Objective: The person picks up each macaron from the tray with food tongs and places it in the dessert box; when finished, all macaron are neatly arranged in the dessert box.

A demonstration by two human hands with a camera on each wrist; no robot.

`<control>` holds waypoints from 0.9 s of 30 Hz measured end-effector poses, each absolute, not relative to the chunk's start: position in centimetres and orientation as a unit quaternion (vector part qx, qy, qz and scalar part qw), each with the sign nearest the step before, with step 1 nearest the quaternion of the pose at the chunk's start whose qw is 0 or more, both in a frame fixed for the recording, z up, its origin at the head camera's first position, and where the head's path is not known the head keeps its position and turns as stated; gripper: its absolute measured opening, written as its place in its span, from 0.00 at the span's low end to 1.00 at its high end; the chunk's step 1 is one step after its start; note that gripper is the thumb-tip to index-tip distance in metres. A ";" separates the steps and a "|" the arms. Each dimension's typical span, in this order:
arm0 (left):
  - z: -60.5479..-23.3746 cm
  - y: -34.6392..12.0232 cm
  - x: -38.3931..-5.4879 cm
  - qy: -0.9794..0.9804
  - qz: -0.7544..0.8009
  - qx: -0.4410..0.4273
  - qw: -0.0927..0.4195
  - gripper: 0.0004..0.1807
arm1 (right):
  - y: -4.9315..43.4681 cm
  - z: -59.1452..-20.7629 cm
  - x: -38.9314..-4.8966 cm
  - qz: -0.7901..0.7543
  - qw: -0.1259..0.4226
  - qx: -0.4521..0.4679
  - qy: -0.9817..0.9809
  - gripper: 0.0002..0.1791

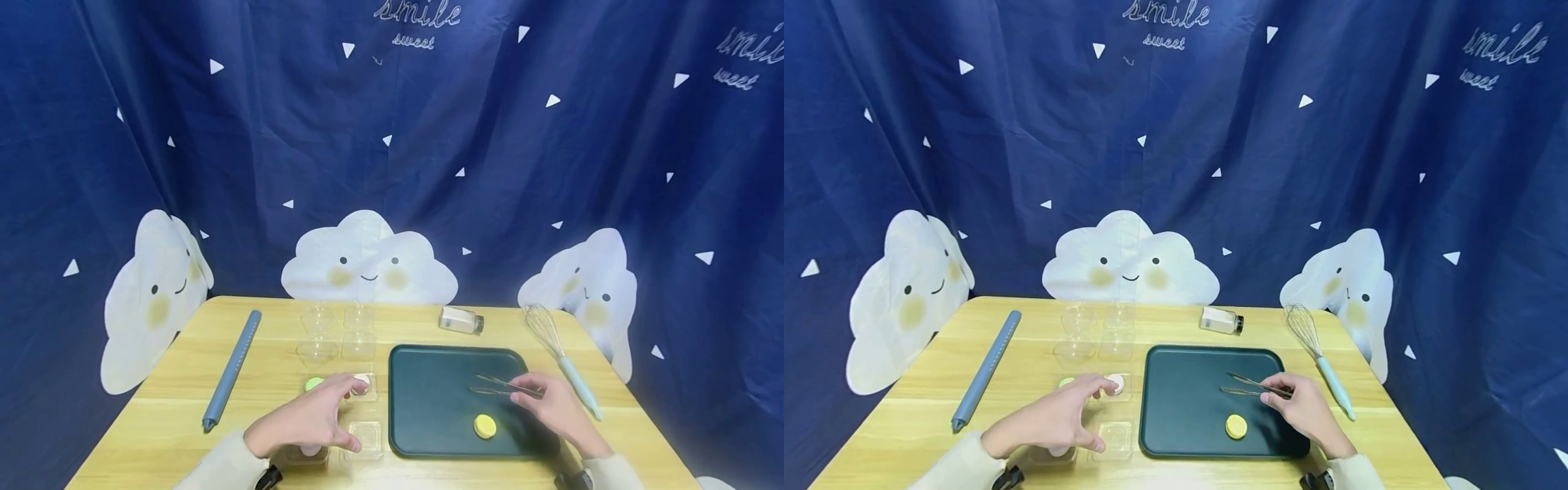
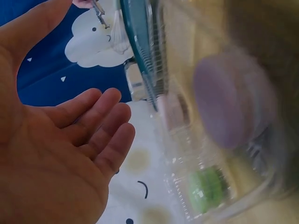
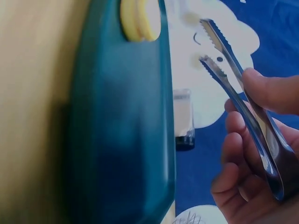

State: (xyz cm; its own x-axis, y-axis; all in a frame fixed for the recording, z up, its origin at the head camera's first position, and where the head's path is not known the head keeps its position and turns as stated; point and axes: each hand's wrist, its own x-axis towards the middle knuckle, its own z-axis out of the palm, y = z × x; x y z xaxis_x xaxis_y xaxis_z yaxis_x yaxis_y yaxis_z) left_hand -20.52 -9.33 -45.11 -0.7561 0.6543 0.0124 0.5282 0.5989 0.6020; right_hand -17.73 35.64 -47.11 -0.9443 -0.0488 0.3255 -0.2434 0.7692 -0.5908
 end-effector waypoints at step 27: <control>-46.6 -9.0 -19.8 0.898 0.239 0.349 0.123 0.46 | 37.4 -48.6 -14.6 0.329 0.036 0.170 -0.928 0.11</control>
